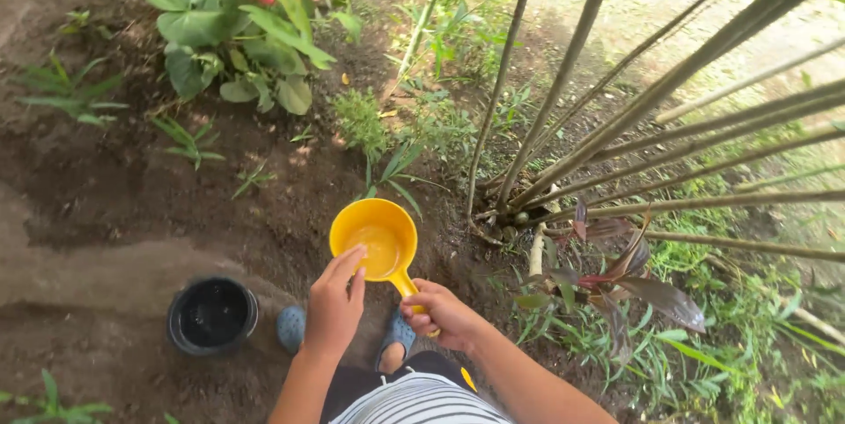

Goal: Watering plants in a garden using a bucket and a ladle.

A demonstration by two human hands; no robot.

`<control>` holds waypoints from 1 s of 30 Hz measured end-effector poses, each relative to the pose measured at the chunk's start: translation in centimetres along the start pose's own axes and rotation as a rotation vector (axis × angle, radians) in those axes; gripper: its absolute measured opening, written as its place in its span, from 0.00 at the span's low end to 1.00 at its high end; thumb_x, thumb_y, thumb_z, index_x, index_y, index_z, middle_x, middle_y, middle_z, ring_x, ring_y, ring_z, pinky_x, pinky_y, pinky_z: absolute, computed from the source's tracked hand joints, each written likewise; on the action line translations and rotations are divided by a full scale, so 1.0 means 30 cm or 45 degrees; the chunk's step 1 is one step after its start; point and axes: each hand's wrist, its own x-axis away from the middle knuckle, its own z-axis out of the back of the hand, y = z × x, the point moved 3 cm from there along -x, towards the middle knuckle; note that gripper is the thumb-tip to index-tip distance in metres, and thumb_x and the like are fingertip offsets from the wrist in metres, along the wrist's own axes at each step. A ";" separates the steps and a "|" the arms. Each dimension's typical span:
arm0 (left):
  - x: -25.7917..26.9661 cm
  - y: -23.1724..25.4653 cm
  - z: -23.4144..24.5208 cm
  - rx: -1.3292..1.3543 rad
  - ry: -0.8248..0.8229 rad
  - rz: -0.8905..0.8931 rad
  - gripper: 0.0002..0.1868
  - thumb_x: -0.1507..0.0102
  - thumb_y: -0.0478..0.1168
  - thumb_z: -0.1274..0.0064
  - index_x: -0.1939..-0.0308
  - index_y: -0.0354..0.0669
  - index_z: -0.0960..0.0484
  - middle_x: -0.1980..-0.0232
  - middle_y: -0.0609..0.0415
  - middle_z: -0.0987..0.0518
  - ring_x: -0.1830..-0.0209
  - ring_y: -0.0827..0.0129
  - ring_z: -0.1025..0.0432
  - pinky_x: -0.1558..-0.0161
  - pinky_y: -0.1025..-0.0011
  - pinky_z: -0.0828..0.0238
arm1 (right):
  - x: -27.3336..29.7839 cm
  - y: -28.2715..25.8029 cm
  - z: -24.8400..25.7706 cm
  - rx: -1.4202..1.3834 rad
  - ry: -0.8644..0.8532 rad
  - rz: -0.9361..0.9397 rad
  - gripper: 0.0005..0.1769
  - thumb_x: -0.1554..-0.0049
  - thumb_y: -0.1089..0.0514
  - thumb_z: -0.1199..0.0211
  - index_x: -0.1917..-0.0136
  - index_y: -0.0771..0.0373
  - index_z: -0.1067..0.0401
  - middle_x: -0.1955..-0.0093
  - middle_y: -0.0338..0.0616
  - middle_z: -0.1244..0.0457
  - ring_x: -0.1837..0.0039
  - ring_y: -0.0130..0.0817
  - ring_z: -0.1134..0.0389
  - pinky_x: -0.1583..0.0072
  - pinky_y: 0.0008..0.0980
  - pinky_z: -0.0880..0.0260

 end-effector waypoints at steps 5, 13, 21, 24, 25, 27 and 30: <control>-0.080 -0.058 0.134 0.019 -0.050 -0.019 0.17 0.36 0.31 0.49 0.43 0.37 0.19 0.42 0.43 0.19 0.42 0.50 0.23 0.46 0.61 0.24 | -0.103 -0.013 -0.142 0.037 0.019 0.030 0.09 0.37 0.61 0.45 0.43 0.57 0.39 0.64 0.37 0.41 0.72 0.16 0.50 0.71 0.17 0.57; -0.212 -0.211 0.391 0.025 -0.129 0.055 0.18 0.39 0.31 0.44 0.45 0.41 0.18 0.53 0.49 0.19 0.55 0.59 0.21 0.59 0.65 0.24 | -0.315 0.011 -0.415 0.190 0.086 0.005 0.11 0.36 0.58 0.45 0.40 0.53 0.37 0.67 0.36 0.42 0.73 0.17 0.51 0.72 0.17 0.57; -0.256 -0.374 0.620 -0.043 -0.059 0.167 0.13 0.39 0.28 0.45 0.51 0.42 0.15 0.63 0.51 0.26 0.68 0.64 0.26 0.64 0.67 0.26 | -0.472 0.047 -0.610 -0.020 0.019 0.075 0.12 0.33 0.59 0.45 0.39 0.57 0.43 0.57 0.43 0.36 0.66 0.23 0.38 0.67 0.18 0.43; -0.256 -0.422 0.670 -0.031 -0.029 0.142 0.13 0.40 0.29 0.45 0.51 0.41 0.16 0.58 0.49 0.25 0.64 0.62 0.24 0.60 0.66 0.25 | -0.499 0.056 -0.675 0.088 0.009 0.031 0.15 0.36 0.63 0.44 0.37 0.56 0.39 0.54 0.41 0.35 0.66 0.20 0.38 0.68 0.15 0.41; -0.257 -0.413 0.686 -0.031 -0.029 0.134 0.13 0.40 0.29 0.45 0.51 0.41 0.16 0.58 0.49 0.25 0.64 0.62 0.24 0.60 0.66 0.25 | -0.522 0.076 -0.678 0.088 0.007 0.039 0.15 0.36 0.63 0.44 0.37 0.56 0.39 0.54 0.41 0.35 0.66 0.20 0.38 0.68 0.15 0.41; -0.264 -0.379 0.717 -0.048 0.026 -0.084 0.15 0.41 0.28 0.46 0.50 0.38 0.18 0.51 0.46 0.22 0.52 0.53 0.24 0.55 0.63 0.26 | -0.574 0.110 -0.680 0.053 0.014 -0.015 0.15 0.38 0.64 0.43 0.38 0.55 0.37 0.56 0.38 0.36 0.67 0.18 0.40 0.69 0.17 0.43; -0.242 -0.376 0.748 -0.130 0.084 -0.198 0.17 0.42 0.30 0.46 0.49 0.38 0.19 0.46 0.44 0.22 0.47 0.48 0.25 0.49 0.58 0.27 | -0.630 0.124 -0.715 0.047 -0.077 -0.055 0.12 0.38 0.64 0.41 0.43 0.55 0.39 0.60 0.36 0.39 0.68 0.18 0.41 0.72 0.16 0.51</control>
